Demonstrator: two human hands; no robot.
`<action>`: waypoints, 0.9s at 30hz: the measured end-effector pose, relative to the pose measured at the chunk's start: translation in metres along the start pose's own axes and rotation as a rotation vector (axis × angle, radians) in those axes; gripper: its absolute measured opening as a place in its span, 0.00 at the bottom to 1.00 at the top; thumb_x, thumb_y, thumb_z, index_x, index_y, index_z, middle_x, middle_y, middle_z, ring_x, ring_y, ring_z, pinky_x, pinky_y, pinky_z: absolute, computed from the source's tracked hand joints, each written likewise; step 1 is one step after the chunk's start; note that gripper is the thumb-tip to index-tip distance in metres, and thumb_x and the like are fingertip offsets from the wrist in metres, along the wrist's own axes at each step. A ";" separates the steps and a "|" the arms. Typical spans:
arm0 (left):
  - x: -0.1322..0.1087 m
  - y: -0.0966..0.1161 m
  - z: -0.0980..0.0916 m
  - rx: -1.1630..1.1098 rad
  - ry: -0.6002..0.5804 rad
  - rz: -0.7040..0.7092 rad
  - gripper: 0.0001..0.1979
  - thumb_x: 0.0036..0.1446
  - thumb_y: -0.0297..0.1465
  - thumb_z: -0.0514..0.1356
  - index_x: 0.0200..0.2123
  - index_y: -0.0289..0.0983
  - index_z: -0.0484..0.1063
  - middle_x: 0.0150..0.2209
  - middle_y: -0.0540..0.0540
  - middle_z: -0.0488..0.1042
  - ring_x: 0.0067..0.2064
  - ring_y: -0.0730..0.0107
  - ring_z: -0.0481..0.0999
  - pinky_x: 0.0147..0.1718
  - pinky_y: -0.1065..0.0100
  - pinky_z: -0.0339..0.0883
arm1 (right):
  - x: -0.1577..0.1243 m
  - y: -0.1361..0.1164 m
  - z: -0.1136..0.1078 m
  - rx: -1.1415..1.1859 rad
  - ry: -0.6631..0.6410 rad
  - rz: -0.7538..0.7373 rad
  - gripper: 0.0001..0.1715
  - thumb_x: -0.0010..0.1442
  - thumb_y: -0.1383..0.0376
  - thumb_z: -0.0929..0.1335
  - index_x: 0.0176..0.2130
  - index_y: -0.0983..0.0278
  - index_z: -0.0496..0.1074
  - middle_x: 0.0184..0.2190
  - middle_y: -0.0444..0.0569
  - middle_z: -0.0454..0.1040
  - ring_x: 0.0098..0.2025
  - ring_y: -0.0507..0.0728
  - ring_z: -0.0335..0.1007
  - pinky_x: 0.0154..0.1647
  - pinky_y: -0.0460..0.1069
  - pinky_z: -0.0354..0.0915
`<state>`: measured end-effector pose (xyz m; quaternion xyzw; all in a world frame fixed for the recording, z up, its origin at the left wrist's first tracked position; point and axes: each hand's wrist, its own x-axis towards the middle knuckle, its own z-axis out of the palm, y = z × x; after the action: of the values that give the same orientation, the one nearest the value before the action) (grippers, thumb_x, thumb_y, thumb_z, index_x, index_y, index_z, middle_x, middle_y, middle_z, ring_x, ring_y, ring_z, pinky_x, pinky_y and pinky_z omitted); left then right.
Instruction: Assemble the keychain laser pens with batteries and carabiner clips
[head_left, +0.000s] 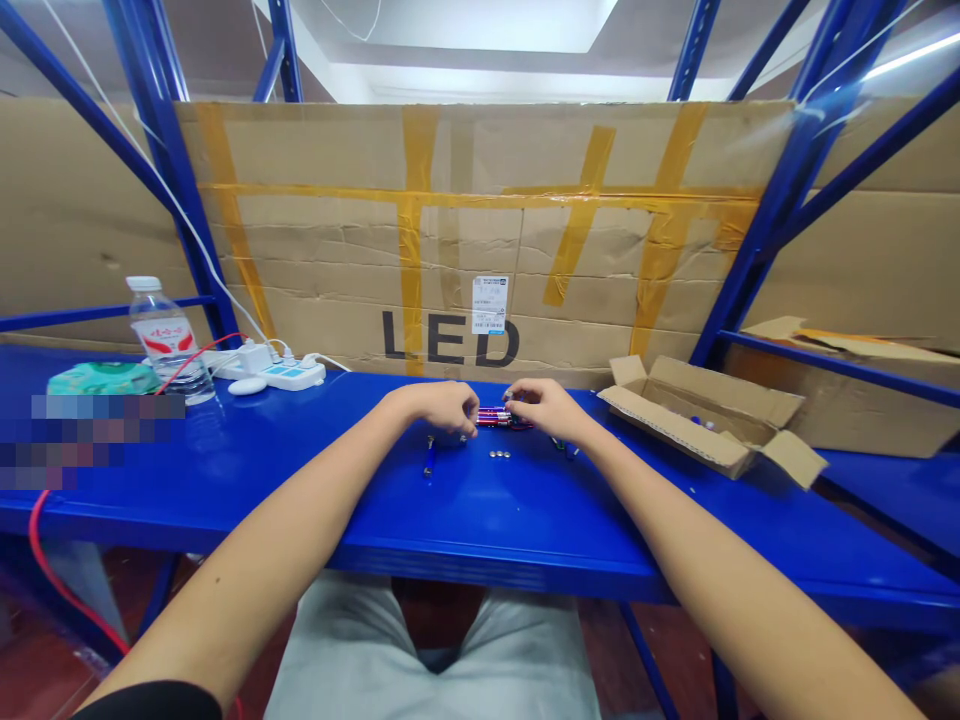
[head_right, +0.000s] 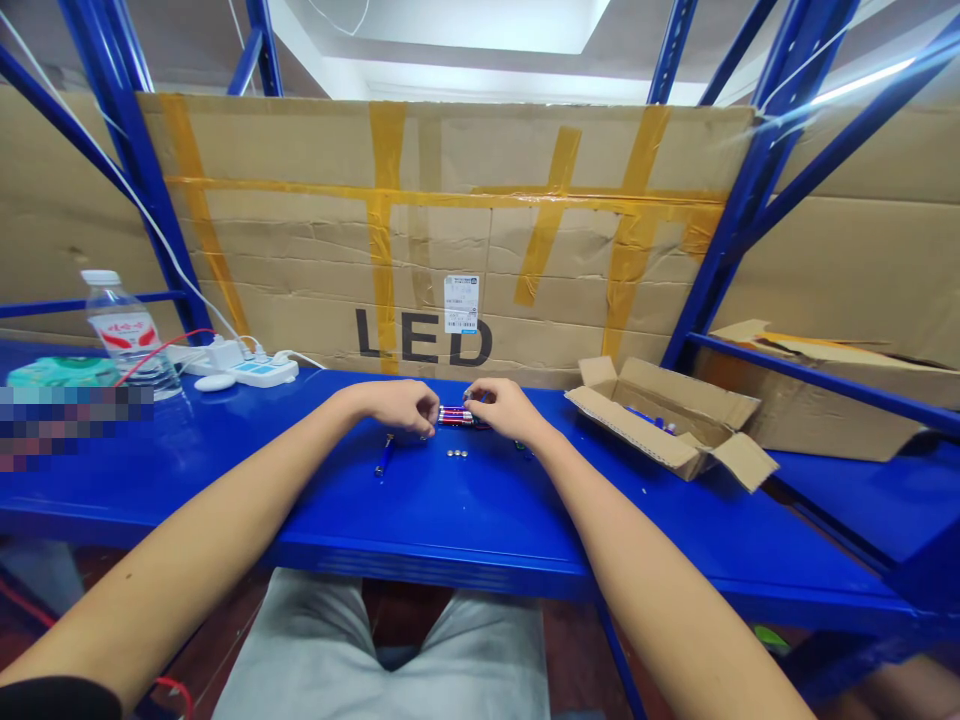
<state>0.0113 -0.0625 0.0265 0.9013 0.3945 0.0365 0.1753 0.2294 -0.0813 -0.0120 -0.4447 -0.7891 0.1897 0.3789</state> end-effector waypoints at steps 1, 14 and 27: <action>-0.001 -0.001 0.000 -0.010 -0.072 -0.033 0.06 0.43 0.31 0.64 0.28 0.37 0.74 0.22 0.51 0.73 0.24 0.72 0.70 0.24 0.72 0.60 | 0.000 0.000 0.000 -0.015 0.000 -0.018 0.13 0.53 0.61 0.67 0.35 0.67 0.75 0.28 0.47 0.76 0.27 0.52 0.66 0.29 0.47 0.62; 0.015 0.001 0.009 -0.206 0.525 0.196 0.06 0.50 0.27 0.58 0.31 0.34 0.75 0.30 0.47 0.77 0.32 0.71 0.74 0.32 0.71 0.64 | 0.003 -0.002 0.003 -0.192 -0.010 -0.117 0.14 0.61 0.67 0.62 0.39 0.65 0.75 0.39 0.52 0.76 0.42 0.58 0.69 0.46 0.51 0.62; 0.016 0.013 0.015 -0.487 0.512 0.199 0.05 0.51 0.26 0.58 0.27 0.32 0.73 0.20 0.52 0.69 0.23 0.77 0.66 0.24 0.72 0.59 | -0.004 -0.004 0.014 -0.190 0.221 -0.250 0.10 0.51 0.73 0.65 0.36 0.63 0.66 0.35 0.49 0.69 0.38 0.56 0.65 0.39 0.50 0.62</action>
<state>0.0349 -0.0636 0.0154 0.8288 0.3158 0.3705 0.2757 0.2177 -0.0863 -0.0199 -0.3951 -0.8060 0.0159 0.4404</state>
